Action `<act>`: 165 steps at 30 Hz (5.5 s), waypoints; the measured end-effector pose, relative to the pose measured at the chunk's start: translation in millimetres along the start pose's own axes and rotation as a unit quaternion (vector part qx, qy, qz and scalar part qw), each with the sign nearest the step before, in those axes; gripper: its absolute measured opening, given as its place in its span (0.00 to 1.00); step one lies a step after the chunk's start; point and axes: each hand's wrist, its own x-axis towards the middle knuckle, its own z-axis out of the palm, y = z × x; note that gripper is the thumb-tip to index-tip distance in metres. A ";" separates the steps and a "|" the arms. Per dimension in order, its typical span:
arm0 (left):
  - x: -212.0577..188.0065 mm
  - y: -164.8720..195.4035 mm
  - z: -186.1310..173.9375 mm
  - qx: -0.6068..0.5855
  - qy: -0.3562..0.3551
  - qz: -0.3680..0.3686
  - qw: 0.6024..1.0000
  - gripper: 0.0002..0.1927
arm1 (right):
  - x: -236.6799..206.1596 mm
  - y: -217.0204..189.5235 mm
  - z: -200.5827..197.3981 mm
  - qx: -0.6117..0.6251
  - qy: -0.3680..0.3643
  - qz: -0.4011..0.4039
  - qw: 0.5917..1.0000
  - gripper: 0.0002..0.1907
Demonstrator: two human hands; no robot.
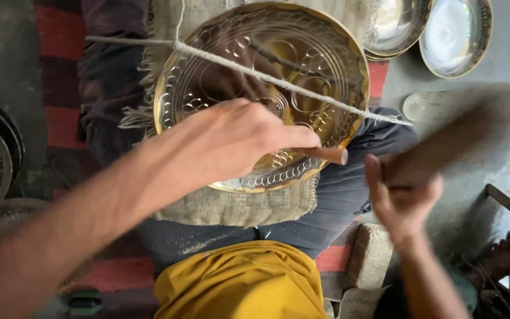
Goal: The person sits cross-legged and uses a hammer and a small metal punch to emboss a decorative pattern into a brass plate. They repeatedly strike the punch along the plate's surface to create raised designs.
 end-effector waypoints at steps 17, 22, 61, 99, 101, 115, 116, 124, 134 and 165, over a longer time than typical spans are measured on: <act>29.6 10.5 -4.3 0.125 -0.163 0.060 0.977 0.19 | -83.9 11.4 81.6 0.023 0.085 -0.003 0.996 0.03; -17.0 5.1 19.5 -0.092 0.145 -0.042 0.984 0.22 | -55.4 17.8 58.7 0.227 0.049 0.217 0.948 0.09; -44.2 34.7 69.7 -0.138 0.424 -0.174 0.878 0.18 | 159.7 -101.8 -27.9 -0.316 -0.281 -0.236 0.875 0.10; 10.4 8.4 -2.9 0.142 -0.134 0.047 0.980 0.15 | -108.1 47.2 77.5 -0.179 0.077 0.089 0.977 0.13; -5.7 6.3 2.5 -0.016 0.007 -0.019 1.000 0.18 | -104.4 51.1 73.3 0.184 0.150 0.179 0.955 0.14; -37.9 -3.4 28.4 -0.046 0.178 -0.039 0.982 0.22 | 33.3 25.0 -25.1 0.103 -0.069 0.089 0.988 0.08; -38.1 -2.3 26.6 -0.050 0.172 -0.044 0.983 0.23 | 41.8 17.5 -28.4 0.088 -0.070 0.069 0.991 0.04; -37.6 0.7 31.2 -0.034 0.158 -0.065 0.985 0.29 | 80.4 -19.6 -29.0 -0.138 -0.140 -0.112 0.974 0.10; -52.0 21.9 59.1 -0.078 0.341 -0.152 0.924 0.21 | 128.4 -68.5 -36.2 -0.287 -0.210 -0.218 0.909 0.11; -49.0 32.7 74.4 -0.142 0.387 -0.218 0.885 0.17 | 147.0 -107.1 -26.3 -0.324 -0.235 -0.262 0.878 0.12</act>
